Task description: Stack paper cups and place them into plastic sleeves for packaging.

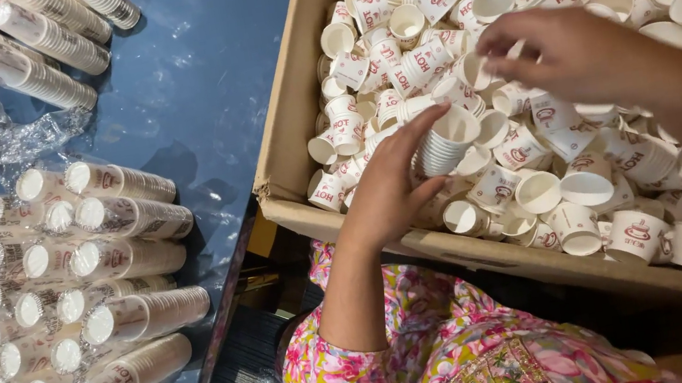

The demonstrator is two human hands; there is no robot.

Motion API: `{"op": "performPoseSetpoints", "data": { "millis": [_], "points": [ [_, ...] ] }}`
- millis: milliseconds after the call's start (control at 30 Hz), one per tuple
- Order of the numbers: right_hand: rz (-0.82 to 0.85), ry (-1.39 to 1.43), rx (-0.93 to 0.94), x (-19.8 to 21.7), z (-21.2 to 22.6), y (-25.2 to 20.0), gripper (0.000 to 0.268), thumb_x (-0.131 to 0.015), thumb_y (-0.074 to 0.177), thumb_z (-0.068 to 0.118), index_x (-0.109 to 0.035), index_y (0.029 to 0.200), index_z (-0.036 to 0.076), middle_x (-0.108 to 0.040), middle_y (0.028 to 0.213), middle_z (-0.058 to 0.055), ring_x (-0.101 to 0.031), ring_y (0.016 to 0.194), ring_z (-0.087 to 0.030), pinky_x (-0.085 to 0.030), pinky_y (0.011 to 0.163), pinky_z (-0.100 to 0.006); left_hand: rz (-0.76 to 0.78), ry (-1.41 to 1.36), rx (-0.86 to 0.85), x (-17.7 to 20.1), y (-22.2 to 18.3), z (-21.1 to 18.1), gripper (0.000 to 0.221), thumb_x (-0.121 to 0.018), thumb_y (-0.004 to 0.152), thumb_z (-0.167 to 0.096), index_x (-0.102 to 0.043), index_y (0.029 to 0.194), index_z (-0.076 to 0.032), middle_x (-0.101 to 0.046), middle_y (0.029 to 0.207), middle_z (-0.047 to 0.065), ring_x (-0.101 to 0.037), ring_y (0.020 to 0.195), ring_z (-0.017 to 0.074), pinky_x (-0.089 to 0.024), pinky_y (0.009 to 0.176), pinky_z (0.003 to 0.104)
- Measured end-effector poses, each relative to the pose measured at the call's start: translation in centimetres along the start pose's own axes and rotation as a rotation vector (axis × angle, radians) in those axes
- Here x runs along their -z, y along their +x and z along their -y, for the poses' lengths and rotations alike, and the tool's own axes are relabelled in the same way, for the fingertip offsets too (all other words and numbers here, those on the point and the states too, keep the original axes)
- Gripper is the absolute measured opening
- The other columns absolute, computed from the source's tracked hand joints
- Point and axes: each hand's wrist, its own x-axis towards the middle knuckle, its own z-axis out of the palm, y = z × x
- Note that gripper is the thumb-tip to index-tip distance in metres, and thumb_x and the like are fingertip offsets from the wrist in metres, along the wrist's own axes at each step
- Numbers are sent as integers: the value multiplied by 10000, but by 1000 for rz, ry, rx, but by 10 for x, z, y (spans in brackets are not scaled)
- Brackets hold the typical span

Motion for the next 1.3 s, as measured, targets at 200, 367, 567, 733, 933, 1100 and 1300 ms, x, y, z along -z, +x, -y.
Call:
{"op": "performPoseSetpoints", "data": {
  "millis": [200, 367, 567, 733, 933, 1100, 1300],
  "points": [
    [-343, -514, -78, 17, -67, 10, 380, -707, 1008, 245, -706, 1335, 52, -659, 1161, -200, -676, 959, -366, -551, 836, -476, -39, -42, 61, 3, 3, -6, 847, -849, 756, -52, -476, 1509, -155, -600, 1458, 145, -564, 1353, 357, -449, 1145, 434],
    [-384, -576, 81, 12, -112, 19, 249, -698, 969, 132, -753, 1210, 101, -673, 1232, -121, -682, 1034, -329, -558, 857, -453, -69, -99, 125, 1, 3, -6, 858, -834, 763, -38, -454, 1524, -153, -583, 1481, 149, -549, 1402, 334, -455, 1155, 420],
    [-183, -482, -23, 26, -42, 2, 207, -747, 961, 205, -775, 1149, 124, -697, 1086, -93, -683, 867, -271, -560, 797, -423, -117, -97, 140, -1, 3, 1, 858, -835, 780, -42, -429, 1529, -140, -539, 1547, 154, -497, 1465, 330, -428, 1185, 411],
    [-36, 49, 76, 25, -12, -7, 340, -764, 856, 167, -723, 1191, 122, -731, 969, -43, -678, 845, -175, -546, 779, -347, -162, -70, 164, -1, 3, 0, 863, -849, 778, -62, -431, 1529, -143, -554, 1530, 153, -507, 1453, 336, -426, 1185, 421],
    [-20, -20, 225, 28, -4, -12, 226, -769, 857, 148, -784, 1081, 123, -694, 998, -9, -664, 896, -132, -540, 789, -309, -218, -27, 177, -1, 4, 2, 881, -866, 761, -84, -434, 1524, -169, -561, 1516, 163, -515, 1429, 357, -422, 1176, 435],
    [-80, 71, 178, 28, 6, -18, 185, -762, 915, 141, -780, 1094, 97, -686, 1088, -26, -652, 827, -163, -523, 688, -286, -197, -29, 162, -1, 3, 4, 933, -869, 756, -81, -410, 1560, -192, -577, 1498, 172, -541, 1405, 356, -437, 1164, 430],
    [-250, -106, 332, 30, 26, -26, 183, -797, 903, 153, -785, 1072, 85, -706, 1146, -38, -686, 990, -149, -558, 823, -289, -94, 48, 155, -1, 3, 1, 1015, -860, 759, -110, -342, 1624, -227, -666, 1357, 151, -630, 1244, 343, -490, 1092, 424]
  ]
}}
